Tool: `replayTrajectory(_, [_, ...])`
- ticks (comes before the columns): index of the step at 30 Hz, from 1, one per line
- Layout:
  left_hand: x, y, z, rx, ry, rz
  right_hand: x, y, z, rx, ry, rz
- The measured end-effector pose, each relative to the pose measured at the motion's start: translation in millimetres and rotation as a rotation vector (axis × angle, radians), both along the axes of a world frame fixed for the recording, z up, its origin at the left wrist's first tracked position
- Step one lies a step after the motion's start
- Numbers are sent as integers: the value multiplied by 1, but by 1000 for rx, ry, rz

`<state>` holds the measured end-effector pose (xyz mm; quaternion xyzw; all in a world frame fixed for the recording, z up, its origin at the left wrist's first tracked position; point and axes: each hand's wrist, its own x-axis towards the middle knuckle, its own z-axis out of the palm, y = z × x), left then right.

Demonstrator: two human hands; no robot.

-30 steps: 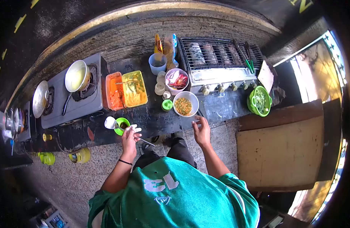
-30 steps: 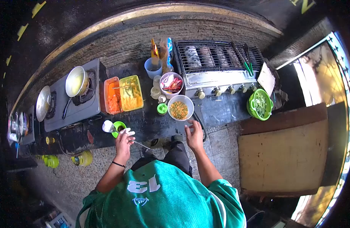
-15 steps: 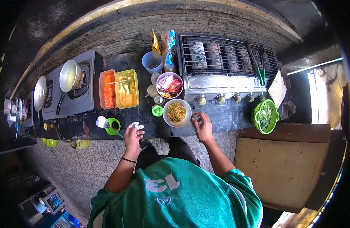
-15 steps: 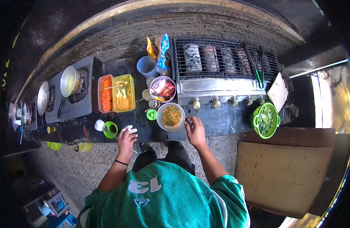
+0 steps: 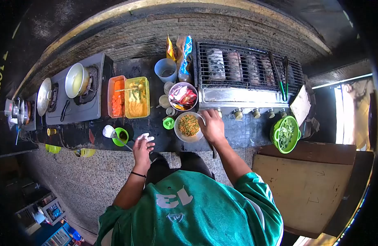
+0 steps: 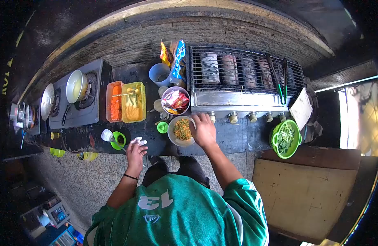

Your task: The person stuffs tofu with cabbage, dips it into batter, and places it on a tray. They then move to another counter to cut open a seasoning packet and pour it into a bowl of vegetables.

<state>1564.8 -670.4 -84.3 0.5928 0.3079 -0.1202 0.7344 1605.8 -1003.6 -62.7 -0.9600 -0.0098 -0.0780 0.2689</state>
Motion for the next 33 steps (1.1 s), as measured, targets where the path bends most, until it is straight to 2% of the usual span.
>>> replayTrajectory(5, [-7,8,0,-13,-18,39,59,29,-4,-153,5,27])
replayTrajectory(9, [-12,17,-1,-12,-37,80,83,47,-1,-211,141,-10])
replayTrajectory(11, [-15,23,0,-12,-33,108,86,49,-8,-122,13,-52])
replayTrajectory(14, [-24,32,-4,-13,-31,155,70,54,23,-4,63,-95])
replayTrajectory(17, [-29,40,-3,-17,-32,199,42,58,21,97,16,-98])
replayTrajectory(20, [-32,42,4,-55,-24,222,13,67,33,155,69,-11])
replayTrajectory(24, [-45,52,9,-67,-43,279,-12,93,40,123,-6,160])
replayTrajectory(28, [-74,76,11,-96,-92,406,-17,144,51,151,-120,387])
replayTrajectory(33, [-125,140,15,-77,-191,564,-27,227,69,185,-219,597])
